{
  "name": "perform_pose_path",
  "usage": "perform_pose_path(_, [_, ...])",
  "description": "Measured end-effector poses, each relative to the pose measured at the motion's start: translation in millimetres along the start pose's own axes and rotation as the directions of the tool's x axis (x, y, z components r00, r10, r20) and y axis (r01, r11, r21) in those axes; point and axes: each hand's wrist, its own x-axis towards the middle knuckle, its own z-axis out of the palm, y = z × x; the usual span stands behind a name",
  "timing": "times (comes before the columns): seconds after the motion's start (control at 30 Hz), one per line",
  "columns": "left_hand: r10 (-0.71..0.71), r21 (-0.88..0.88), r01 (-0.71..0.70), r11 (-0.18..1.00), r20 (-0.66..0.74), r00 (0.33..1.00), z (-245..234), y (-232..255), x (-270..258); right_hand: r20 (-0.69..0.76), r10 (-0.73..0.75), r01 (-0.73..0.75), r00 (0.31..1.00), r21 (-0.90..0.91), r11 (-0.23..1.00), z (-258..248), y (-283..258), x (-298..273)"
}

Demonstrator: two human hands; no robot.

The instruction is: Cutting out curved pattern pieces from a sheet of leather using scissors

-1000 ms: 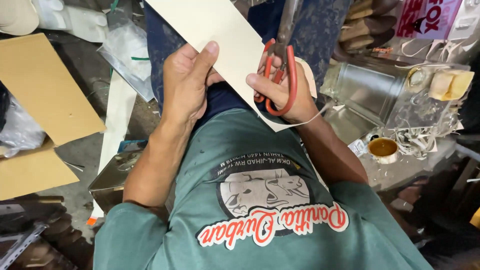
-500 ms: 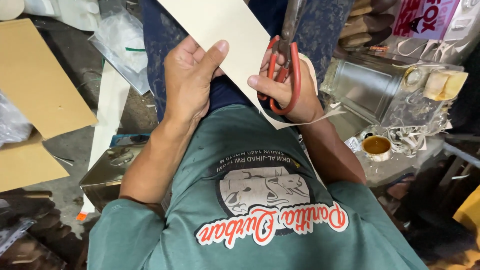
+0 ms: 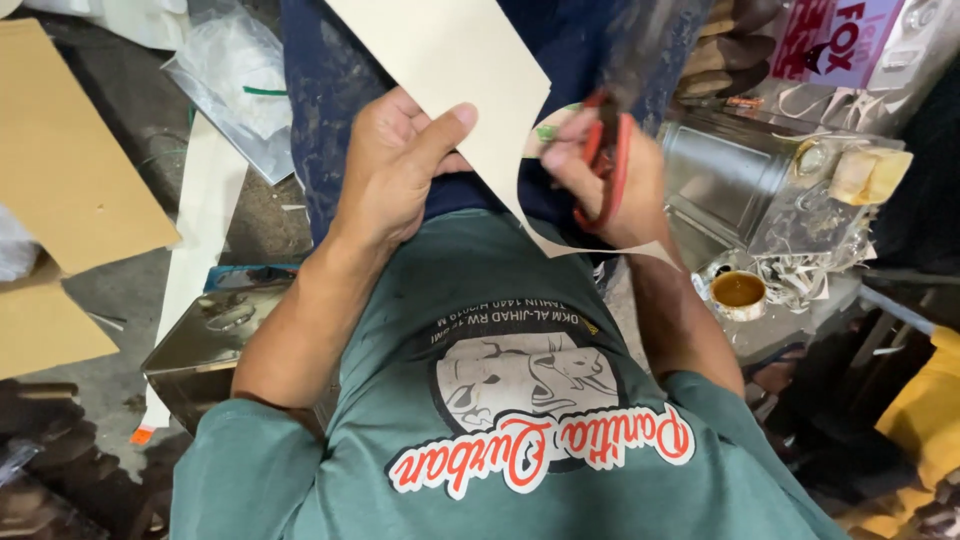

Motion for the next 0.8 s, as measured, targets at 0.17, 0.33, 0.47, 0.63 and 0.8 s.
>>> perform_pose_path(0.17, [0.000, 0.030, 0.000, 1.000, 0.006, 1.000, -6, 1, 0, -0.282, -0.162, -0.008, 0.946, -0.518, 0.855, -45, 27, -18])
perform_pose_path(0.33, [-0.063, 0.078, 0.064, 0.995, -0.021, 0.998, -10, 4, -2, -0.159, -0.375, 0.188, 0.913, -0.651, 0.735, -43, 41, -19])
perform_pose_path(0.47, [-0.033, 0.058, 0.032, 0.998, 0.006, 0.999, -14, -2, -2, -0.020, -0.498, 0.266, 0.867, -0.826, 0.497, -28, 52, -17])
perform_pose_path(0.63, [0.004, 0.048, -0.006, 0.999, 0.042, 0.999, -14, -2, -1, -0.205, -0.323, 0.078, 0.924, -0.726, 0.684, -36, 54, -19])
perform_pose_path(0.8, [0.030, 0.052, -0.038, 0.998, 0.139, 0.990, -13, -1, 1, -0.317, -0.169, 0.036, 0.933, -0.385, 0.922, -83, 40, -33])
